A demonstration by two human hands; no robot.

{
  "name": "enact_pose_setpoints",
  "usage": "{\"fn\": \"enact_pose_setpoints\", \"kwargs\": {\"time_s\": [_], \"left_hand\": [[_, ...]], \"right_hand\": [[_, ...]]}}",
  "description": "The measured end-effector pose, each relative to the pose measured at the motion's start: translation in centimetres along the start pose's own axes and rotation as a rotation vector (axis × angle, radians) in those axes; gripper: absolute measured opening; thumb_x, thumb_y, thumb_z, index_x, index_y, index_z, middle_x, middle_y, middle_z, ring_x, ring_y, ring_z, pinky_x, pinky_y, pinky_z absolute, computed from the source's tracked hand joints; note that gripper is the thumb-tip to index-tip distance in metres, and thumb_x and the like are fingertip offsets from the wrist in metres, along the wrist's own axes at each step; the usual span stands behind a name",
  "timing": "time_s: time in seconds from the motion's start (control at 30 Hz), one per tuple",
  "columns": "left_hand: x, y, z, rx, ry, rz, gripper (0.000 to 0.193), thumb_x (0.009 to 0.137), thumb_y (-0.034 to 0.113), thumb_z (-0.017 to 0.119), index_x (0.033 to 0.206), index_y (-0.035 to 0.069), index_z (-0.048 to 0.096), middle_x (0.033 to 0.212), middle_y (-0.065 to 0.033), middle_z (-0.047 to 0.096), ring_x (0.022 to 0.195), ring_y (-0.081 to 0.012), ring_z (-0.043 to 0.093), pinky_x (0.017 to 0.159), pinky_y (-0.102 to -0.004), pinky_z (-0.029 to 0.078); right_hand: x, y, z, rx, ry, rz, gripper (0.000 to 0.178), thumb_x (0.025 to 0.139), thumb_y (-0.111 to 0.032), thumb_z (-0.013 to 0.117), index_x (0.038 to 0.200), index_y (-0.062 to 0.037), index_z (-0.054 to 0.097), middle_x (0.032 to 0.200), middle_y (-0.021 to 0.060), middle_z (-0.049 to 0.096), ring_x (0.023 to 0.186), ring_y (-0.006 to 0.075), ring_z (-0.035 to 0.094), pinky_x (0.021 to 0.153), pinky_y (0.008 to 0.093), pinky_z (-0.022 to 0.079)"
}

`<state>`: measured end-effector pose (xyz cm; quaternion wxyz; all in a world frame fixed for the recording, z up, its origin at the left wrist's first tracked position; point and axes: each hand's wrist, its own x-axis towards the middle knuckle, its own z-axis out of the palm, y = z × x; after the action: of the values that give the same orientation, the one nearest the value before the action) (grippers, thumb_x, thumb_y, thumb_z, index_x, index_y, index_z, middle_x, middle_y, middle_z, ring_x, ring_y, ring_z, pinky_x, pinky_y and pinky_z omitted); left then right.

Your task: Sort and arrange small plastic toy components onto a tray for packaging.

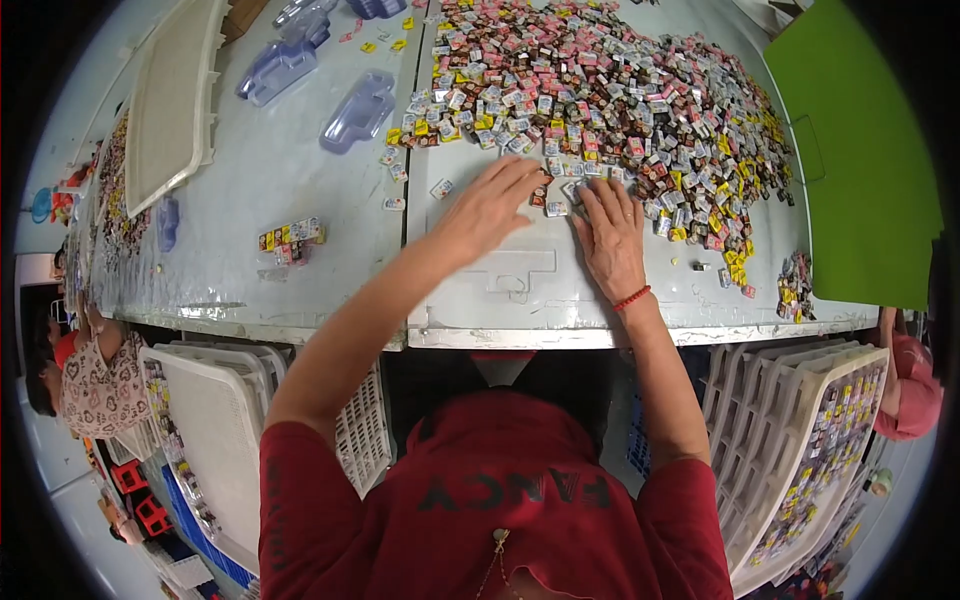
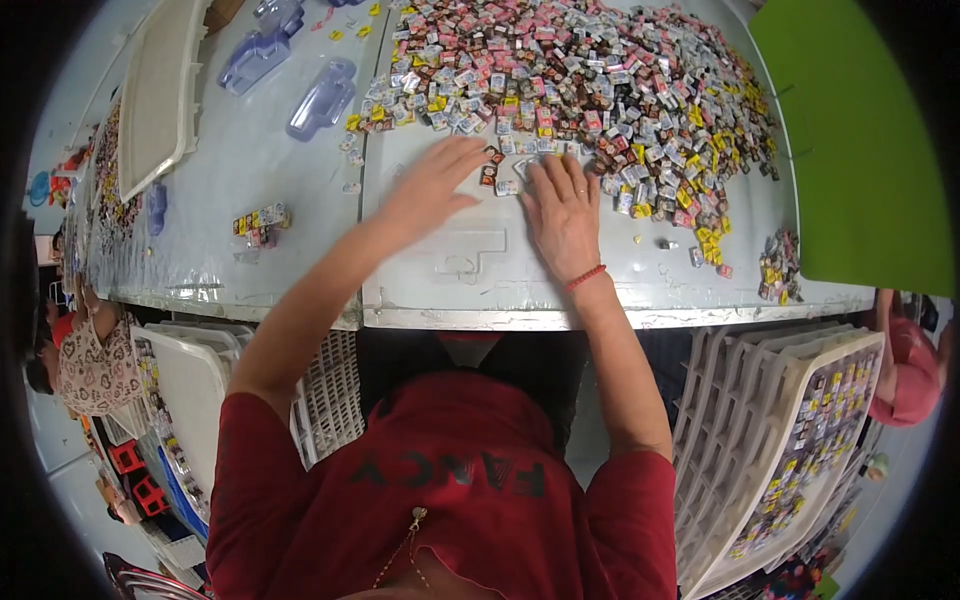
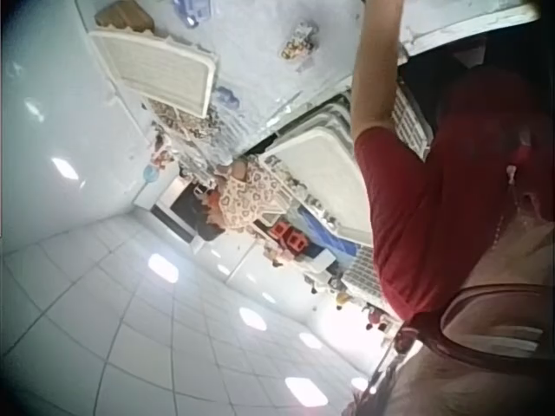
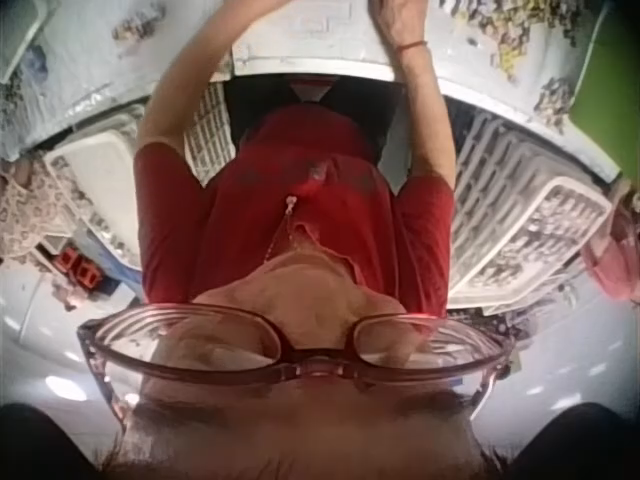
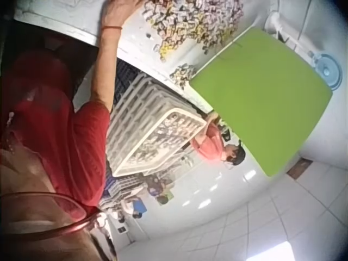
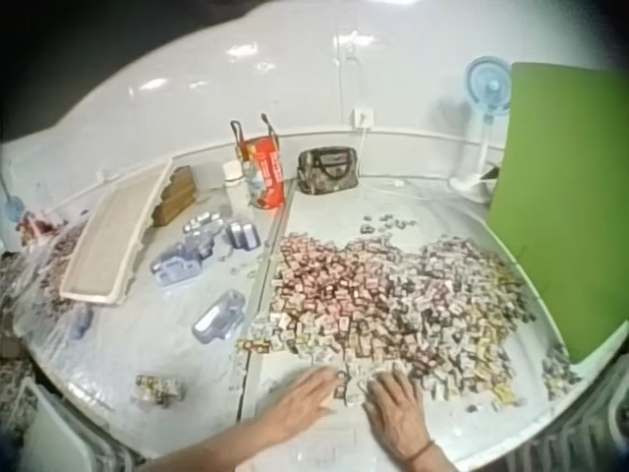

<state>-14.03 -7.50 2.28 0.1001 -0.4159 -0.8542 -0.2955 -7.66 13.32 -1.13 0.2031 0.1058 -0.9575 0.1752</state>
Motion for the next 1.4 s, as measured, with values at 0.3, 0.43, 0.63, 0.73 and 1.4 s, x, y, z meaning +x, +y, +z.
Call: {"fn": "enact_pose_setpoints", "kwargs": {"time_s": [0.3, 0.43, 0.63, 0.73, 1.4], "left_hand": [[0.6, -2.8, 1.5, -0.012, -0.111, 0.038, 0.043, 0.071, 0.014, 0.076, 0.111, 0.005, 0.060, 0.107, -0.0073, 0.061, 0.109, -0.0278, 0.052, 0.093, -0.0377, 0.045], [0.8, -1.9, 1.4, -0.009, -0.155, -0.043, 0.042, 0.071, 0.012, 0.076, 0.110, 0.005, 0.061, 0.107, -0.0071, 0.061, 0.106, -0.0273, 0.054, 0.091, -0.0377, 0.046], [1.2, -2.8, 1.9, -0.093, -0.098, 0.101, 0.039, 0.073, 0.008, 0.073, 0.110, 0.003, 0.061, 0.106, -0.0088, 0.060, 0.102, -0.0286, 0.056, 0.090, -0.0383, 0.047], [1.0, -3.0, 2.1, -0.135, -0.157, 0.036, 0.040, 0.074, 0.007, 0.073, 0.111, 0.004, 0.061, 0.107, -0.0104, 0.060, 0.100, -0.0300, 0.057, 0.091, -0.0380, 0.047], [0.2, -1.6, 2.6, -0.170, -0.112, 0.016, 0.025, 0.078, 0.012, 0.072, 0.101, 0.003, 0.067, 0.103, -0.0078, 0.066, 0.096, -0.0270, 0.058, 0.087, -0.0357, 0.048]], "right_hand": [[0.6, -1.6, -0.8, -0.015, 0.002, -0.108, 0.032, 0.083, -0.016, 0.065, 0.114, -0.0074, 0.062, 0.119, 0.0070, 0.059, 0.116, 0.0292, 0.049, 0.101, 0.0507, 0.032], [0.6, -2.1, -0.4, -0.083, -0.009, -0.106, 0.028, 0.083, -0.013, 0.064, 0.110, -0.0067, 0.064, 0.113, 0.0062, 0.060, 0.113, 0.0268, 0.051, 0.103, 0.0520, 0.029], [0.7, -2.4, -0.4, -0.094, 0.035, -0.021, 0.026, 0.081, -0.013, 0.067, 0.106, -0.0067, 0.065, 0.102, 0.0054, 0.062, 0.107, 0.0260, 0.053, 0.102, 0.0516, 0.030], [0.7, -2.1, -0.4, -0.088, 0.045, 0.014, 0.027, 0.079, -0.014, 0.070, 0.105, -0.0074, 0.065, 0.098, 0.0050, 0.063, 0.105, 0.0256, 0.054, 0.100, 0.0519, 0.030], [0.7, -0.4, -2.3, -0.099, -0.047, -0.012, 0.024, 0.084, -0.009, 0.062, 0.108, -0.0112, 0.064, 0.105, 0.0041, 0.064, 0.104, 0.0244, 0.055, 0.101, 0.0497, 0.031]]}}
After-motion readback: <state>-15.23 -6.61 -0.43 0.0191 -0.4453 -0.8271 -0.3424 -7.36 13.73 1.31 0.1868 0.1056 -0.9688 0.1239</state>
